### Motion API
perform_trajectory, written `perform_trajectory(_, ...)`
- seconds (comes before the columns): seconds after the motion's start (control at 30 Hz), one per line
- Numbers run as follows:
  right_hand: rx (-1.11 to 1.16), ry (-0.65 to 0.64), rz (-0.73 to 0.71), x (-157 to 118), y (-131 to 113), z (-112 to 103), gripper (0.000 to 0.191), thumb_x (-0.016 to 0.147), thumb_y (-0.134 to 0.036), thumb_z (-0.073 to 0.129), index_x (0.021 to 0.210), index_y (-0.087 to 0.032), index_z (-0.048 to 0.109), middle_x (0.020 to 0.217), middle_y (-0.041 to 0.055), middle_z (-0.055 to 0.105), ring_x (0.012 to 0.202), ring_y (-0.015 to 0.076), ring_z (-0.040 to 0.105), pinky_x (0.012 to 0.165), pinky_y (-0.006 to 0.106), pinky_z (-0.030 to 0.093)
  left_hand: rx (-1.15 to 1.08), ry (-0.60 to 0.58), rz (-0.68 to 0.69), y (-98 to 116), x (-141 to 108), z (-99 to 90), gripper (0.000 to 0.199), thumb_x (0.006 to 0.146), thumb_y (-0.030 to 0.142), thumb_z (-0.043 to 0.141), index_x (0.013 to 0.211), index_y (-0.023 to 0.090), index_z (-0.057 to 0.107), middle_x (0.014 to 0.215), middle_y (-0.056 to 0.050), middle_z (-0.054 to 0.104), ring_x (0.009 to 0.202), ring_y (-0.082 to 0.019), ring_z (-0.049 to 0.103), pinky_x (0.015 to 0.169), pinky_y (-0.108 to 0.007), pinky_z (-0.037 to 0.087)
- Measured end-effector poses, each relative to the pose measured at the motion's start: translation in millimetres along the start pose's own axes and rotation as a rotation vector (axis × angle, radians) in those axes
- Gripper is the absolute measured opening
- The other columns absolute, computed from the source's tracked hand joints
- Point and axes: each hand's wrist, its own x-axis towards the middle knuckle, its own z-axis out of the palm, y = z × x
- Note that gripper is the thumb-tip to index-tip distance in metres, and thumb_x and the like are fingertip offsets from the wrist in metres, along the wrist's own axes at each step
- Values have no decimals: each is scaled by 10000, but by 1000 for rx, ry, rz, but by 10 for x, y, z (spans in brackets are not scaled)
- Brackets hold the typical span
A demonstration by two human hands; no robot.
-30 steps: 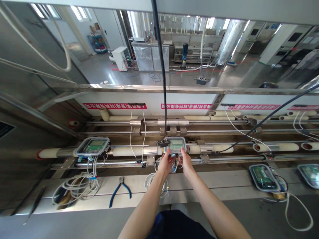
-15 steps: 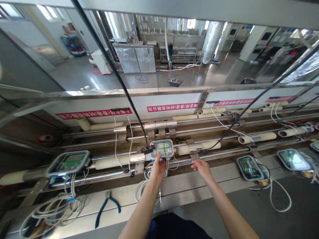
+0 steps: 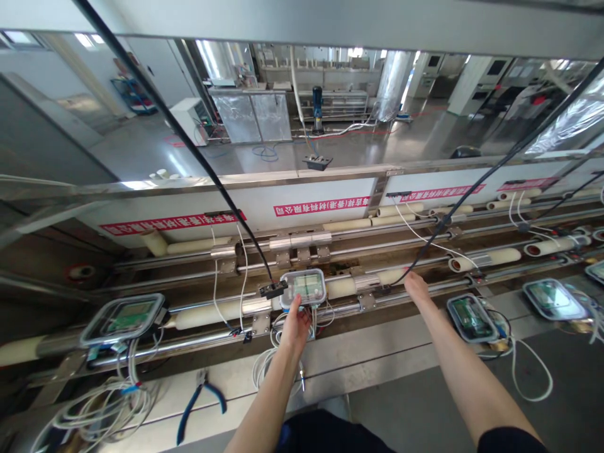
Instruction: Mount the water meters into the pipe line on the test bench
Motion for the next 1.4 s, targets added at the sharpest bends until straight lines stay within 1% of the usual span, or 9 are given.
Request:
perform_trajectory(0.27,36,19,-69,-331,67,85,390,896,-427,414,1180,-173,497,1163,91,556,1018,197,550,892,434,436,116,-57,-37,85,-69,14,176,857,287,525,966,169,596,779,-35,645,645,-113,615,709,-230,505)
perform_trajectory(0.4,-7,74,-97,-669,356,-37,329,880,-392,464,1109,-170,545,1143,79,575,1034,193,544,915,429,420,267,-82,-89,188,-179,-187,242,891,321,460,992,137,581,913,-91,649,823,-149,626,896,-294,449)
perform_trajectory(0.57,-107,142,-53,-900,997,-602,272,858,-347,518,1041,-154,575,1110,69,585,1020,191,546,901,431,429,425,-60,-132,205,-322,-750,210,883,254,430,978,132,572,994,-122,645,931,-197,621,924,-339,447)
perform_trajectory(0.73,-175,194,34,-583,1600,-1268,283,868,-361,495,1062,-165,562,1105,73,575,996,190,547,888,431,435,460,20,-177,-155,-484,-1047,244,794,264,518,974,113,584,976,-131,662,994,-263,600,966,-385,421)
perform_trajectory(0.87,-175,120,0,0,1937,-1493,283,877,-357,481,1073,-167,555,1111,73,571,988,186,550,875,423,447,424,5,-57,-703,-571,-801,324,698,359,620,919,121,611,953,-137,670,1117,-345,506,1034,-476,319)
perform_trajectory(1.0,-151,-29,-103,588,2151,-1527,307,879,-357,479,1109,-162,537,1137,78,560,1002,191,550,868,423,455,381,40,-1,-1314,-780,-271,349,639,386,663,885,141,624,938,-135,676,1155,-363,467,980,-505,387)
perform_trajectory(1.13,-138,-236,-228,910,2214,-1532,331,879,-381,473,1115,-158,536,1141,78,563,1003,193,554,866,423,457,371,75,-13,-1816,-1111,227,339,621,319,693,892,127,626,941,-142,674,1080,-361,532,927,-492,448)
perform_trajectory(1.27,-170,-454,-310,1017,2167,-1503,328,865,-425,483,1008,-149,587,1023,52,612,925,179,581,836,401,469,383,111,-40,-2082,-1314,522,337,585,294,737,852,117,635,882,-151,681,1042,-369,555,890,-485,475)
perform_trajectory(1.4,-240,-539,-274,1065,2048,-1393,288,845,-406,524,952,-150,602,1029,56,612,952,182,569,864,413,451,445,85,-60,-2210,-1342,725,345,604,308,745,874,126,631,853,-135,687,965,-325,607,844,-430,502)
